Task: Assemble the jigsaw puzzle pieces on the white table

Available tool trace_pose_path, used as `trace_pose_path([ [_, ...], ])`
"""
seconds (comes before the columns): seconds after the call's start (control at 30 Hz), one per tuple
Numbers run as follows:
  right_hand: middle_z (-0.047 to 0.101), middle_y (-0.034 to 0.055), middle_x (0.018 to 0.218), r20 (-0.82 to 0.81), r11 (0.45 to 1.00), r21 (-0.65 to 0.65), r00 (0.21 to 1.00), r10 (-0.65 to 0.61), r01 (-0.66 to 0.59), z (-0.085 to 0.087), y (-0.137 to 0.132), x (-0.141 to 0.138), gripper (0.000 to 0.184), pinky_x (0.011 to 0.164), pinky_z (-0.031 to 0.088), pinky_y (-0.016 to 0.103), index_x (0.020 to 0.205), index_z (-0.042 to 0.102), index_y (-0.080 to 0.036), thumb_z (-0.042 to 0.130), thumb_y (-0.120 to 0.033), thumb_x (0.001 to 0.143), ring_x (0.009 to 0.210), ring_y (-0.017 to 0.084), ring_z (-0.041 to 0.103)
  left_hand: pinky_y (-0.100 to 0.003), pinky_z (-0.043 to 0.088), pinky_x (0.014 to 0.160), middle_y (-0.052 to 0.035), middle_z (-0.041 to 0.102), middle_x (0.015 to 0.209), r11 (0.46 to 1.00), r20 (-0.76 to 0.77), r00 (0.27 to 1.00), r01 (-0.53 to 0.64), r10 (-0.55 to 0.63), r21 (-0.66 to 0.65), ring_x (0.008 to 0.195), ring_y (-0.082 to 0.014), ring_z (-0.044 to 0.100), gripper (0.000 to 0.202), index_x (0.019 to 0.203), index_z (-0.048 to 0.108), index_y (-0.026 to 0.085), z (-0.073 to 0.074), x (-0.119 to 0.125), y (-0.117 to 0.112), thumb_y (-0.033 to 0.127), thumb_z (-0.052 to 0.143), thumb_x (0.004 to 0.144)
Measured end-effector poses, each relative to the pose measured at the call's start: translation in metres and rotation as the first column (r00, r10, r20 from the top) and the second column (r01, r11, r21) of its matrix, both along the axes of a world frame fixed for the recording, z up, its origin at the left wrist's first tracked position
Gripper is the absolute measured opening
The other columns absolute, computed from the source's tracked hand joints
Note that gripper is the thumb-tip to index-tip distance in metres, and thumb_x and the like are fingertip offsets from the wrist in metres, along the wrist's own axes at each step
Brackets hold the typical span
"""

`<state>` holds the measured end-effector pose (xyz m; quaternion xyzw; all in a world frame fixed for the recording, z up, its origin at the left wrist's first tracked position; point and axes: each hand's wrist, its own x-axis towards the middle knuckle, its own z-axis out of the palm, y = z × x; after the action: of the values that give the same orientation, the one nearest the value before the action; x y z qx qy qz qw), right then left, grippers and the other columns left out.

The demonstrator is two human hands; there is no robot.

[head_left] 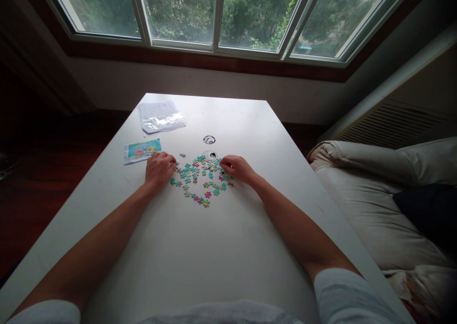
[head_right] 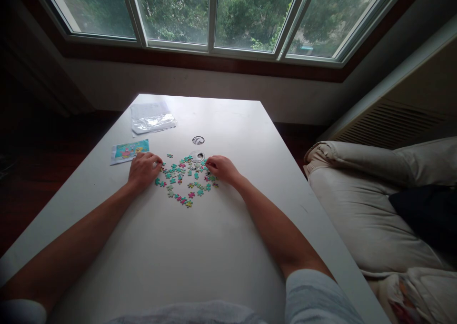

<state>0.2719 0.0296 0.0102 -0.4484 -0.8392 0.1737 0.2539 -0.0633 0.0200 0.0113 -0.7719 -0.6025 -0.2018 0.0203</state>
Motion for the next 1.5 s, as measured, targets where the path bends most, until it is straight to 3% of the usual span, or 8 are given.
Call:
trace_pose_path([
  [0.17,0.066,0.0023,0.080,-0.011,1.000,0.005,1.000,-0.007,0.007,0.000,0.000,-0.001,0.012,0.071,0.038,0.025,0.090,0.071,-0.019,0.060,-0.023,0.091,0.072,0.014,0.053,-0.044,0.040,0.092,-0.0101,0.069,0.104,0.999,-0.009,0.999,-0.043,0.043,-0.009,0.109,-0.0317,0.052,0.024,0.102,0.074,0.024,0.000,0.000,0.000,0.034,0.056,0.092],
  [0.47,0.065,0.0018,0.079,-0.023,1.000,0.019,1.000,0.003,-0.002,-0.002,0.000,-0.002,0.011,0.071,0.038,0.025,0.090,0.071,-0.019,0.060,-0.022,0.091,0.072,0.014,0.053,-0.046,0.037,0.092,-0.0102,0.069,0.108,0.999,-0.117,0.993,-0.021,0.016,-0.038,0.112,-0.0326,0.050,0.023,0.099,0.076,0.025,0.012,0.006,-0.011,0.033,0.056,0.092],
  [0.7,0.066,0.0022,0.081,-0.016,1.000,0.002,1.000,0.006,-0.006,-0.002,-0.002,-0.006,0.013,0.072,0.039,0.025,0.092,0.073,-0.020,0.060,-0.023,0.091,0.075,0.015,0.054,-0.042,0.041,0.085,-0.0094,0.069,0.100,0.994,-0.137,0.990,-0.033,0.018,-0.107,0.105,-0.0313,0.053,0.015,0.087,0.072,0.023,0.011,0.001,-0.002,0.032,0.060,0.087],
  [0.97,0.065,0.0020,0.080,-0.001,1.000,0.005,1.000,0.002,-0.002,-0.002,-0.003,-0.009,0.014,0.073,0.040,0.026,0.092,0.073,-0.020,0.060,-0.023,0.091,0.075,0.015,0.055,-0.041,0.042,0.085,-0.0087,0.070,0.102,0.996,-0.081,0.997,-0.011,0.004,-0.085,0.101,-0.0297,0.055,0.020,0.101,0.072,0.025,0.008,0.002,-0.005,0.026,0.059,0.085],
  [1.1,0.066,0.0041,0.083,0.020,0.998,0.050,0.999,0.025,-0.026,0.001,-0.008,-0.013,0.015,0.077,0.042,0.028,0.093,0.072,-0.020,0.058,-0.025,0.094,0.080,0.017,0.056,-0.042,0.041,0.088,-0.0084,0.070,0.101,0.996,-0.072,0.997,0.012,-0.018,-0.087,0.103,-0.0300,0.055,0.019,0.096,0.074,0.026,0.010,0.005,-0.008,0.027,0.057,0.088],
  [1.27,0.064,0.0112,0.117,0.099,0.979,0.145,0.987,0.130,-0.143,0.009,-0.031,-0.035,0.031,0.095,0.044,0.039,0.115,0.068,-0.022,0.063,-0.043,0.093,0.108,0.026,0.054,-0.041,0.042,0.087,-0.0080,0.070,0.098,0.995,-0.071,0.997,0.014,-0.021,-0.098,0.101,-0.0294,0.055,0.016,0.093,0.073,0.025,0.010,0.004,-0.006,0.031,0.059,0.088],
  [1.4,0.044,0.0127,0.151,0.179,0.946,0.156,0.950,0.256,-0.284,0.017,-0.050,-0.052,0.061,0.113,0.033,0.049,0.136,0.057,-0.025,0.069,-0.056,0.086,0.138,0.033,0.038,-0.039,0.043,0.083,-0.0074,0.069,0.095,0.990,-0.048,0.999,0.017,-0.024,-0.137,0.096,-0.0279,0.057,0.013,0.088,0.071,0.024,0.010,0.003,-0.003,0.033,0.061,0.086],
  [1.5,0.030,0.0105,0.162,0.229,0.918,0.145,0.915,0.331,-0.368,0.020,-0.056,-0.055,0.072,0.119,0.026,0.051,0.145,0.050,-0.028,0.072,-0.057,0.083,0.148,0.034,0.025,-0.038,0.043,0.081,-0.0064,0.069,0.092,0.988,-0.012,1.000,0.022,-0.025,-0.151,0.094,-0.0268,0.059,0.012,0.088,0.068,0.023,0.012,0.004,-0.003,0.032,0.061,0.084],
])
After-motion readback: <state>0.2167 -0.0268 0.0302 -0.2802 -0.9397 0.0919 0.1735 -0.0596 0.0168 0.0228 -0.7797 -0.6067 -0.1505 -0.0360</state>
